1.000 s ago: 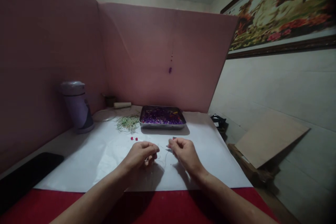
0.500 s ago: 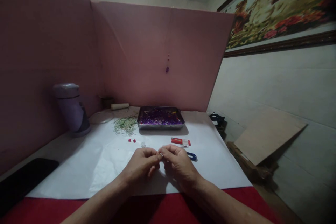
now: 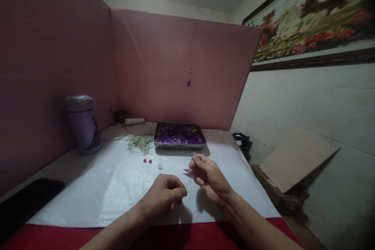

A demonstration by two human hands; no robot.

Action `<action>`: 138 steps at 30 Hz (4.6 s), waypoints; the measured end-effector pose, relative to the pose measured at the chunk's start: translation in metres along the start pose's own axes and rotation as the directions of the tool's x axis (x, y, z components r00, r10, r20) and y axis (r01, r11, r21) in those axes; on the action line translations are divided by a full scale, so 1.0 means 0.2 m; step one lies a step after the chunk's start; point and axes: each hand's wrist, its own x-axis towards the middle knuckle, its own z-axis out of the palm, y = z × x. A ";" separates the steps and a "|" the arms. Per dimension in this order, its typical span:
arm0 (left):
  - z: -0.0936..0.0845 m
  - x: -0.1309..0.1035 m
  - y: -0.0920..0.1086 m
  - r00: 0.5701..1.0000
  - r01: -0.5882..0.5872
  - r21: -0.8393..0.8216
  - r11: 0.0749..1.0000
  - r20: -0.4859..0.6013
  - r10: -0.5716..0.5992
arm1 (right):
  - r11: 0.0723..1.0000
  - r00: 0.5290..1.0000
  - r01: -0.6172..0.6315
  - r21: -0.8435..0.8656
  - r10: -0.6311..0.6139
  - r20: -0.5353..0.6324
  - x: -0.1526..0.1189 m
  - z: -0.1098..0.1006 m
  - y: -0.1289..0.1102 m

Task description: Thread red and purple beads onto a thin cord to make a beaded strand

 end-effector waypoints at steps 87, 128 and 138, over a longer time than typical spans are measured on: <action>-0.06 -0.01 0.06 0.950 -0.197 0.016 0.980 -0.245 0.195 | 0.073 0.671 0.675 -0.735 -0.477 0.568 -0.09 0.01 0.05; -0.05 -0.02 0.06 0.973 -0.201 -0.151 0.968 -0.147 0.179 | -0.060 0.631 0.673 -0.738 -0.473 0.614 -0.08 0.00 0.06; -0.05 -0.02 0.05 0.972 -0.206 -0.156 0.966 -0.145 0.184 | -0.064 0.615 0.675 -0.735 -0.502 0.609 -0.08 0.00 0.06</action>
